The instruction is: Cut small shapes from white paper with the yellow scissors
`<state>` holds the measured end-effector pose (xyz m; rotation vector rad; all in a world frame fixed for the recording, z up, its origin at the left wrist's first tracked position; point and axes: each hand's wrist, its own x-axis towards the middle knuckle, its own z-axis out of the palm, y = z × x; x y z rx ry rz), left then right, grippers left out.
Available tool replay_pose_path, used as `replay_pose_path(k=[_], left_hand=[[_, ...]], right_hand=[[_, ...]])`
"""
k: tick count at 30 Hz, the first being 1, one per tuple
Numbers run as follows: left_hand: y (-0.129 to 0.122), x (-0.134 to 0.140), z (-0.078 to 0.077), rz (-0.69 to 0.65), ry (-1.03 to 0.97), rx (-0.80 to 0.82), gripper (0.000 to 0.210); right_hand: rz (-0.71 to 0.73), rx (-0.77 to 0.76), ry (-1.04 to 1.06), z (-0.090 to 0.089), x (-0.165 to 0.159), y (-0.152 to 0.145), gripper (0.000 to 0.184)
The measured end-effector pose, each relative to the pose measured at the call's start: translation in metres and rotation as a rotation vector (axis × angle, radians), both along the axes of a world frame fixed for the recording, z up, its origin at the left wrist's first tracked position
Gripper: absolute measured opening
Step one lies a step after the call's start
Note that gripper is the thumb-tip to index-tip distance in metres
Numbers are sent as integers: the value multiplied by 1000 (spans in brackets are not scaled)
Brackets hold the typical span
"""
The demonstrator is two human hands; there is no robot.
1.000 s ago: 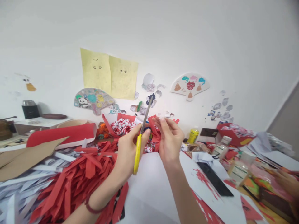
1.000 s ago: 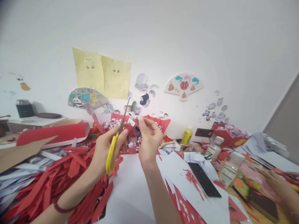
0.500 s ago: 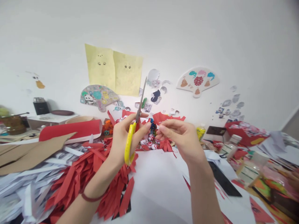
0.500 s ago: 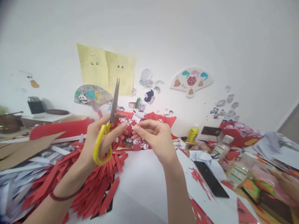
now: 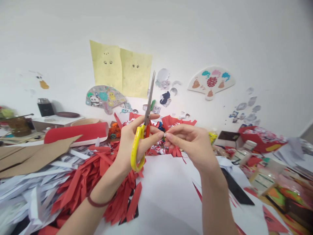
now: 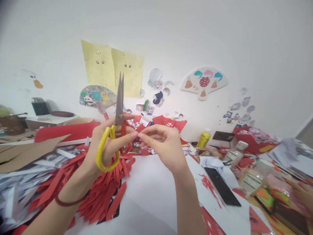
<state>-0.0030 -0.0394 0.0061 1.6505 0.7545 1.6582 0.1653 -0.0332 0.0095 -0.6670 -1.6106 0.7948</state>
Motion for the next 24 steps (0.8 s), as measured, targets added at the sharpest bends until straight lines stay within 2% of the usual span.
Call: replay_pose_path(k=[7, 16, 24], left_hand=[[-3, 1, 0, 62, -42, 21, 43], [-2, 2, -2, 68, -75, 32, 44], [-5, 3, 1, 148, -96, 39, 40]], right_hand=[[-28, -3, 68, -2, 6, 5, 17], [25, -9, -42, 1, 3, 2, 16], [-54, 38, -47, -2, 7, 0, 16]])
